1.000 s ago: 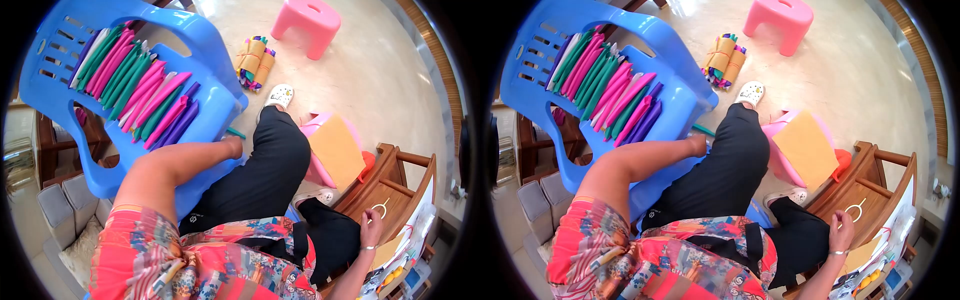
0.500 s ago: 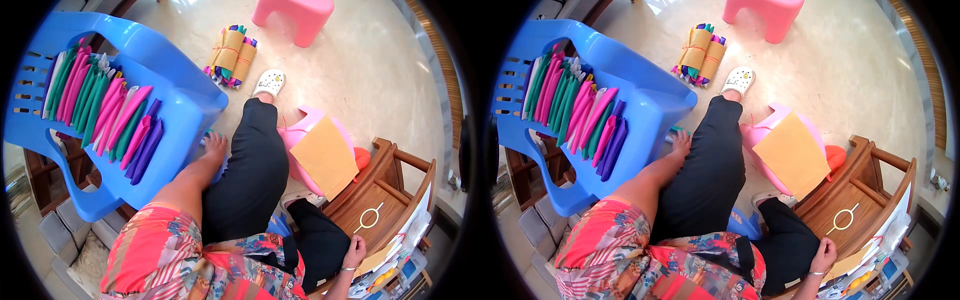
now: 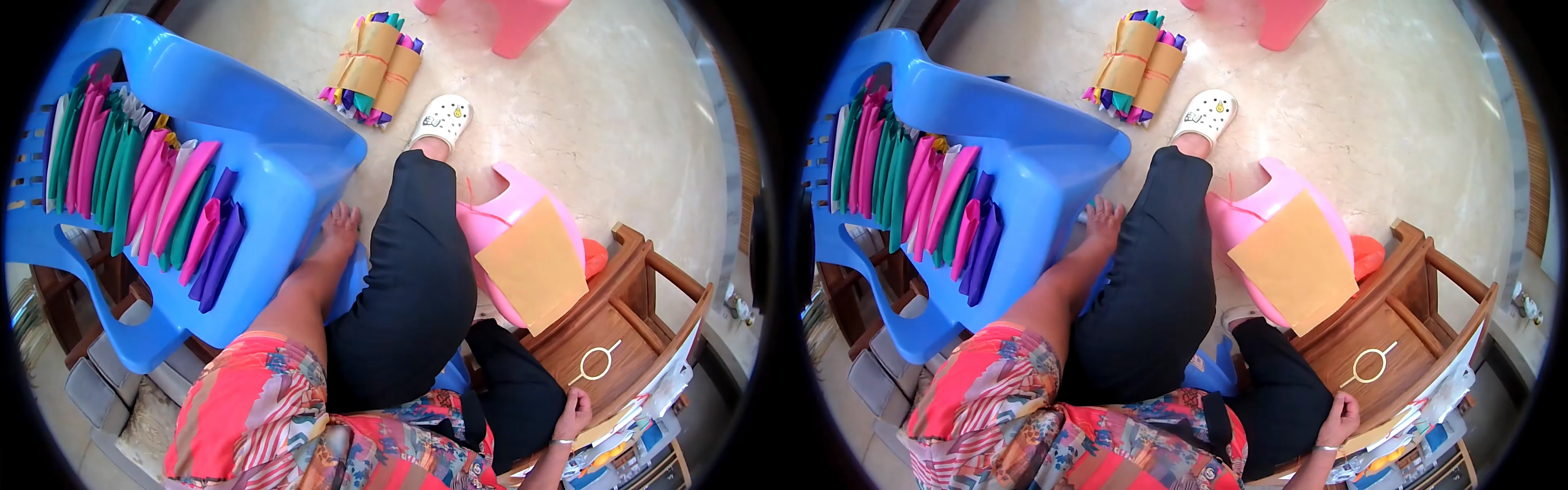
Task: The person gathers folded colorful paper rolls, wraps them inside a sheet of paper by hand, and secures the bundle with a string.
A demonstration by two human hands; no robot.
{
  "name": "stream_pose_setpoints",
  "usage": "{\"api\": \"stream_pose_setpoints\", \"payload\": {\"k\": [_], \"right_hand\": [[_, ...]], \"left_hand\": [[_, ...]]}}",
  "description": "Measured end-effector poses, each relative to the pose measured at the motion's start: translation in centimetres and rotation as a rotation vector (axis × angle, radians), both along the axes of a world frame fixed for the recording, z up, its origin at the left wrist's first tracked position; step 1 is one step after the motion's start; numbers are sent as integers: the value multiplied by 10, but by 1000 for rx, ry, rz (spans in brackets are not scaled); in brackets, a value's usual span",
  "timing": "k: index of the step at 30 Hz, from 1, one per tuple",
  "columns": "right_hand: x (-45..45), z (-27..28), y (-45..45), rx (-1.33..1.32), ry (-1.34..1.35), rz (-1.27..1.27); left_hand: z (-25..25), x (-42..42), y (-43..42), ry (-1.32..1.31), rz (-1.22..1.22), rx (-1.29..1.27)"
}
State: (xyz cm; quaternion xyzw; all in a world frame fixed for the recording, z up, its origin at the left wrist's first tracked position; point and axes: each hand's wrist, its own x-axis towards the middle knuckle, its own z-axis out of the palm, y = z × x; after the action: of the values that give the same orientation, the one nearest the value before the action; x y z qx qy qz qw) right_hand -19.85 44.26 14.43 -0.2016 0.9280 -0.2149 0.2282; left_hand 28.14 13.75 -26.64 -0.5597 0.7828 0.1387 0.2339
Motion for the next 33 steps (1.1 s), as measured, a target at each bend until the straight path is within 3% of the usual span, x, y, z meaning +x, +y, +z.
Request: {"api": "stream_pose_setpoints", "payload": {"k": [4, 6, 13, 16, 19, 28, 33], "right_hand": [[-2, -1, 5, 14, -11, -8], [-2, -1, 6, 4, -14, -15], [-5, -4, 7, 3, 23, 49], [-3, -2, 0, 13, 8, 49], [-3, -4, 0, -11, -30, 49], [15, 3, -7, -54, 59, 137], [27, 10, 0, -139, 101, 158]], "left_hand": [[44, -18, -31, -20, 54, 170], [24, -15, -28, 16, 80, 95], [28, -27, -39, 139, 102, 64], [42, -43, -50, 194, 376, 118], [86, -57, -57, 387, 655, 73], [179, -61, -59, 701, 518, -16], [205, -63, -67, 733, 477, -72]]}}
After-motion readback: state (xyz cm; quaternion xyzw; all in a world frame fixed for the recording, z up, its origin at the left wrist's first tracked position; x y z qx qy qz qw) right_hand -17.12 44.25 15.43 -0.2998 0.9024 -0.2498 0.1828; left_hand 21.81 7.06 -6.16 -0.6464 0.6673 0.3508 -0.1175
